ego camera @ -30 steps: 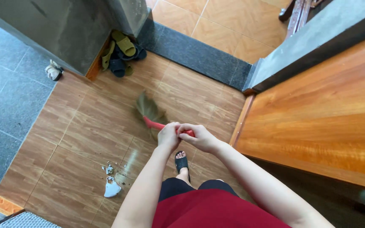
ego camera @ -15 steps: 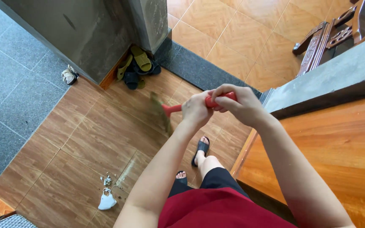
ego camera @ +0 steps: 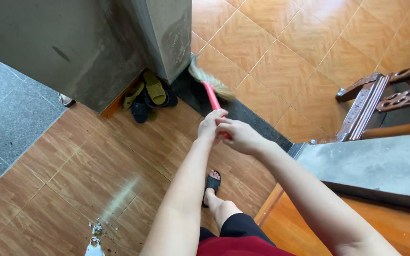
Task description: The recorder is sweeping a wood-paneled floor and tiled entryway using a hand broom.
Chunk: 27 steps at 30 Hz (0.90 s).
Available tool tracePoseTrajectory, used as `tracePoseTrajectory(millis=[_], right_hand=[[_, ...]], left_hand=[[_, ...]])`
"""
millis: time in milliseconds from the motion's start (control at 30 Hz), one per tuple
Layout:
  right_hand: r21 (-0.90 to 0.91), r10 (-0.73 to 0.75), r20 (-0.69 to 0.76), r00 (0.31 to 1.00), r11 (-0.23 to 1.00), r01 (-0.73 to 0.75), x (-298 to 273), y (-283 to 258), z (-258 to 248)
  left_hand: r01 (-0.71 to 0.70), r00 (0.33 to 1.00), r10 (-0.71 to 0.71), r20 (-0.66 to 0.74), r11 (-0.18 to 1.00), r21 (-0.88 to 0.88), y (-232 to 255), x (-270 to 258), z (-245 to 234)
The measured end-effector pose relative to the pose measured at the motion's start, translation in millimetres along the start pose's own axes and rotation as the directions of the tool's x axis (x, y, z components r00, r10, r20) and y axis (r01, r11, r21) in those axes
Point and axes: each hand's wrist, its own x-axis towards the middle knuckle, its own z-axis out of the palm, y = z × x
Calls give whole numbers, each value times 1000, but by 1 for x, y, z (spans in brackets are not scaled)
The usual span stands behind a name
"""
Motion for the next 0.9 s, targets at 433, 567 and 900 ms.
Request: tracePoseTrajectory(millis=[433, 567, 900], right_hand=[[114, -6, 578, 816, 991, -73, 59, -65, 27], [257, -23, 541, 841, 956, -139, 68, -92, 48], [445, 83, 441, 893, 844, -298, 52, -156, 51]], left_hand=[[-61, 955, 298, -3, 207, 976, 54, -118, -68], [-4, 975, 223, -16, 88, 996, 114, -158, -74], [-115, 864, 498, 78, 43, 992, 123, -199, -95]])
